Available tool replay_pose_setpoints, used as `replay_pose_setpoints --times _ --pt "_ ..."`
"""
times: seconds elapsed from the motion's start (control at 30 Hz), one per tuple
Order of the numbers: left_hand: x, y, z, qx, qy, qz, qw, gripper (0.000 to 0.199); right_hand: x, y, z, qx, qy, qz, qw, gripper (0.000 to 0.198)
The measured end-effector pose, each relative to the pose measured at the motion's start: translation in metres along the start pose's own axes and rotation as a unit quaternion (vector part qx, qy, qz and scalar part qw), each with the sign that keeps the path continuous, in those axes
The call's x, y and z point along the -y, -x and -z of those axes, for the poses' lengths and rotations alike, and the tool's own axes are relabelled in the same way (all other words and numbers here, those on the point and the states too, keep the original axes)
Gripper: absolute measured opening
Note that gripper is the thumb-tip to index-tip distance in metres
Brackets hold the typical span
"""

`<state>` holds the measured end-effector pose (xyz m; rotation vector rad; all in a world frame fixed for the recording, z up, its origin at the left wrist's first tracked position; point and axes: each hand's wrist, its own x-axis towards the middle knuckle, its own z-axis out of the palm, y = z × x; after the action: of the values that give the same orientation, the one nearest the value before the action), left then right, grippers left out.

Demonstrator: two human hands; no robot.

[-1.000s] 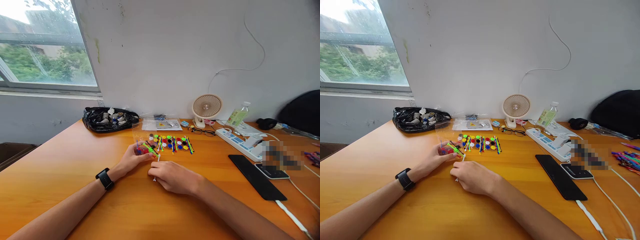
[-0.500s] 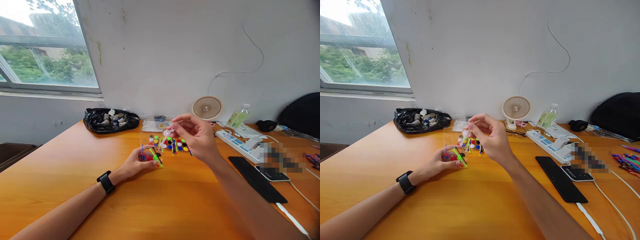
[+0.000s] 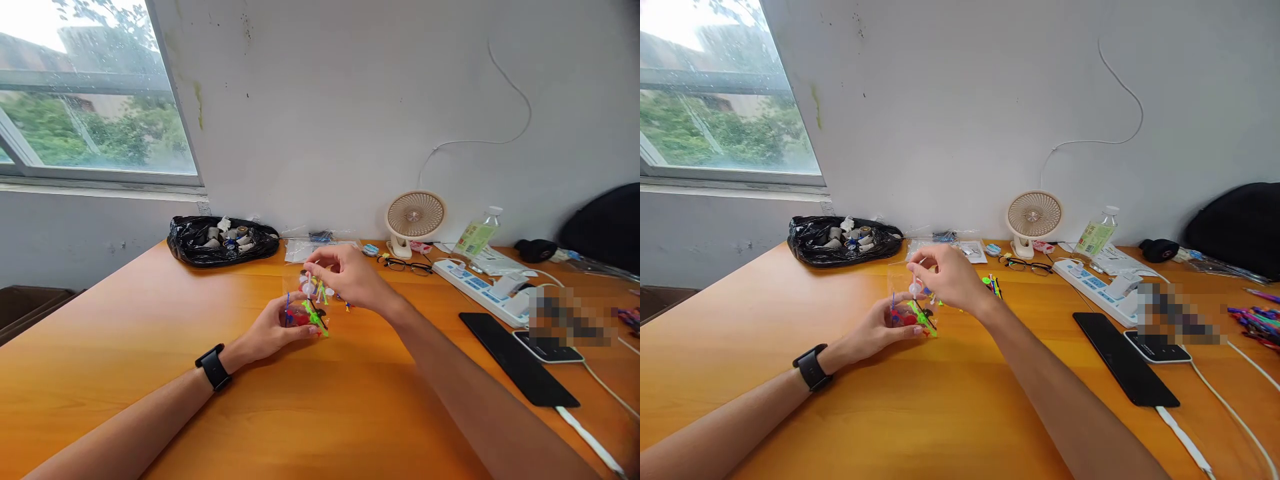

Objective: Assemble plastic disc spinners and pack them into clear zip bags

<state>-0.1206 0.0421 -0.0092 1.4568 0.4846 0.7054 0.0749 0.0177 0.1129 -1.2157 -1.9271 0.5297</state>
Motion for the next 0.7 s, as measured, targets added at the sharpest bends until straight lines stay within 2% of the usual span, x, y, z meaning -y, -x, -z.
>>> replay_pose_setpoints --times 0.13,0.2,0.27,0.3,0.4,0.47,0.53,0.63,0.7 --pt "-0.001 0.000 0.000 -0.001 0.016 -0.003 1.000 0.070 0.004 0.006 0.012 -0.015 0.163 0.021 0.986 0.020" --pt "-0.004 0.001 0.000 -0.008 0.020 -0.010 1.000 0.072 0.005 0.010 0.019 0.019 0.176 0.028 0.984 0.019" --pt "-0.009 0.001 -0.002 -0.027 0.021 -0.019 0.999 0.066 0.006 0.013 0.026 0.018 0.149 0.054 0.987 0.016" --pt "-0.010 0.001 -0.003 -0.033 0.021 -0.021 0.999 0.063 0.007 0.014 0.029 -0.008 0.128 0.073 0.989 0.016" --pt "-0.014 0.002 -0.007 -0.027 0.033 -0.006 0.999 0.057 0.007 0.021 0.034 -0.140 0.078 0.114 0.980 0.017" --pt "-0.015 0.004 -0.011 -0.014 0.047 0.007 0.999 0.059 0.002 0.028 0.032 -0.189 0.055 0.094 0.976 0.020" --pt "-0.014 0.007 -0.016 -0.010 0.061 0.015 0.998 0.061 -0.009 0.038 0.026 -0.173 0.005 0.038 0.984 0.031" --pt "-0.013 0.011 -0.023 0.011 0.085 0.031 0.996 0.066 -0.028 0.056 0.011 -0.066 -0.144 -0.061 0.985 0.058" --pt "-0.013 0.013 -0.027 0.043 0.096 0.043 0.993 0.068 -0.038 0.067 0.000 -0.022 -0.232 -0.098 0.967 0.051"
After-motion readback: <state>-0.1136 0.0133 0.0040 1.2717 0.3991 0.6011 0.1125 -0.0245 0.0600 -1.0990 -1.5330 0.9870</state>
